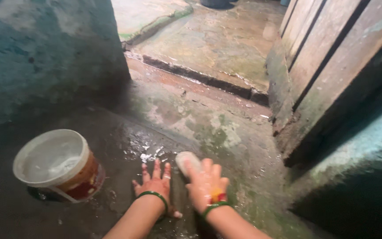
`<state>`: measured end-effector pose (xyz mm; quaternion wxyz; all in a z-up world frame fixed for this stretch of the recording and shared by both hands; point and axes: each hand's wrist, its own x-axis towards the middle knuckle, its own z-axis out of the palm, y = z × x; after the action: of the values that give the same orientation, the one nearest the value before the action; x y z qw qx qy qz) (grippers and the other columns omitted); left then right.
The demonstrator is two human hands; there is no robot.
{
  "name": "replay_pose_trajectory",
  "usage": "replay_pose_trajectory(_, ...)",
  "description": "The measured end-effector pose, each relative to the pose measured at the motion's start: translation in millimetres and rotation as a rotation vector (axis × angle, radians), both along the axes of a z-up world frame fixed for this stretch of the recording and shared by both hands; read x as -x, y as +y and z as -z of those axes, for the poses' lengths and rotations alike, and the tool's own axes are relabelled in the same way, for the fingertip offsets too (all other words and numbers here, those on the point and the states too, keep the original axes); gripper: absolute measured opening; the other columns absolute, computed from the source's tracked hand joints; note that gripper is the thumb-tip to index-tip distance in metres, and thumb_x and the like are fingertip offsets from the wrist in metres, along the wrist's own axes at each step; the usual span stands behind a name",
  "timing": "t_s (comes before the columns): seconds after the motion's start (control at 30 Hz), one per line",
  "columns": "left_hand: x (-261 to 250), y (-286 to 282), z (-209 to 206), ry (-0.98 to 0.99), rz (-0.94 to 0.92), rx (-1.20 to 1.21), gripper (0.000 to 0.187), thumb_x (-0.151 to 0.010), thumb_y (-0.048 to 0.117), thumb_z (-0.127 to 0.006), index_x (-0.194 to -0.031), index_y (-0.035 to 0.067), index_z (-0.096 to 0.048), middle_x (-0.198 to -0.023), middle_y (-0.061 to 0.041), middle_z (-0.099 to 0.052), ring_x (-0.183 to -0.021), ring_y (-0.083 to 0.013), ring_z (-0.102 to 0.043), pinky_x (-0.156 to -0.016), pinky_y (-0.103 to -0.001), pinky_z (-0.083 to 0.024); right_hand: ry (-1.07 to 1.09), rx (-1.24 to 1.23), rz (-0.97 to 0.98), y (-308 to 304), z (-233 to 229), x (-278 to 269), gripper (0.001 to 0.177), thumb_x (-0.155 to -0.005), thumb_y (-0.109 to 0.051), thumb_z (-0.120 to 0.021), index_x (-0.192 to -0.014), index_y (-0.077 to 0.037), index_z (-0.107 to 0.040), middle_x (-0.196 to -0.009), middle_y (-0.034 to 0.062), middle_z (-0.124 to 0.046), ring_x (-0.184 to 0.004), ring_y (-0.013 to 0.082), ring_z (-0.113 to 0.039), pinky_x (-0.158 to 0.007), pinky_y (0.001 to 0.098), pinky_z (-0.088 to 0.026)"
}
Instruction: The person scrubs a concrete floor with a brush and water, pouring water from a cup to wet the surface.
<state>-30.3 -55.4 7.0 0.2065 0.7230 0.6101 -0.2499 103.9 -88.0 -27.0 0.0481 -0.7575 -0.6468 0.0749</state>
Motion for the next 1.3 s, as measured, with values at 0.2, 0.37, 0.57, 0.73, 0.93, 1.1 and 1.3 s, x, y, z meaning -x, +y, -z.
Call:
replay_pose_trajectory(0.2,1.8,-0.9,4.3,-0.039,-0.08,-0.01,0.157,-0.058,0.06,-0.097,-0.163,0.038,0.017,-0.17,0.005,0.033,-0.16,-0.0386,0.016,-0.122,-0.068,-0.021,-0.089,-0.285,-0.331,-8.3,15.1,-72.2,0.064,-0.085,-0.014,-0.074,-0.137,-0.048,-0.059,-0.13,0.0072,-0.057,-0.112,0.0329,-0.06,-0.09,0.0456,-0.053)
replay_pose_trajectory(0.37,-3.1,0.8,8.1,-0.007,-0.042,-0.023,0.156,-0.058,0.06,-0.097,-0.162,0.042,0.018,-0.171,0.0,0.032,-0.159,-0.0428,0.012,-0.122,-0.066,-0.024,-0.108,-0.073,-0.169,-13.5,7.0,-157.1,0.084,-0.072,-0.008,-0.08,-0.141,-0.051,-0.057,-0.142,0.0024,-0.054,-0.119,0.0295,-0.058,-0.096,0.0413,-0.052)
replay_pose_trajectory(0.57,-11.6,7.1,9.2,0.058,-0.036,-0.012,0.157,-0.058,0.061,-0.096,-0.162,0.041,0.02,-0.17,-0.003,0.033,-0.158,-0.0469,0.011,-0.118,-0.07,-0.025,-0.004,-0.043,-0.222,29.4,6.3,-33.0,0.078,-0.077,-0.007,-0.073,-0.142,-0.044,-0.052,-0.146,0.0094,-0.046,-0.128,0.033,-0.049,-0.097,0.0502,-0.047)
replay_pose_trajectory(0.73,-14.7,7.8,2.0,0.053,-0.046,0.02,0.157,-0.059,0.058,-0.097,-0.162,0.042,0.02,-0.171,-0.003,0.034,-0.158,-0.0486,0.012,-0.118,-0.071,-0.025,0.11,-0.164,-0.236,18.2,-4.4,-51.4,0.07,-0.079,-0.013,-0.074,-0.137,-0.048,-0.058,-0.145,0.0066,-0.05,-0.127,0.0321,-0.053,-0.099,0.0476,-0.048)
replay_pose_trajectory(0.93,-33.7,15.5,-3.9,0.006,-0.088,-0.018,0.159,-0.055,0.068,-0.095,-0.165,0.03,0.013,-0.169,-0.017,0.028,-0.155,-0.0542,0.008,-0.12,-0.07,-0.019,-0.041,-0.111,-0.368,-41.5,0.5,-168.9,0.093,-0.063,-0.004,-0.078,-0.142,-0.049,-0.057,-0.148,0.0049,-0.05,-0.123,0.0306,-0.055,-0.099,0.0389,-0.051)
replay_pose_trajectory(1.1,-40.6,16.8,7.1,-0.011,-0.129,-0.049,0.161,-0.054,0.064,-0.097,-0.164,0.034,0.017,-0.169,-0.012,0.032,-0.155,-0.053,0.012,-0.121,-0.067,-0.021,-0.087,-0.133,-0.328,-22.9,15.1,-144.0,0.107,-0.06,0.005,-0.076,-0.149,-0.047,-0.049,-0.153,0.0044,-0.047,-0.127,0.0325,-0.051,-0.099,0.0434,-0.048)
replay_pose_trajectory(1.3,-37.1,17.3,11.1,-0.019,-0.125,-0.065,0.159,-0.054,0.064,-0.097,-0.164,0.036,0.015,-0.17,-0.011,0.031,-0.155,-0.0523,0.012,-0.121,-0.066,-0.021,0.026,-0.12,-0.282,44.1,9.6,-60.5,0.083,-0.071,-0.004,-0.077,-0.14,-0.047,-0.055,-0.147,0.0057,-0.047,-0.129,0.0319,-0.05,-0.099,0.0479,-0.047)
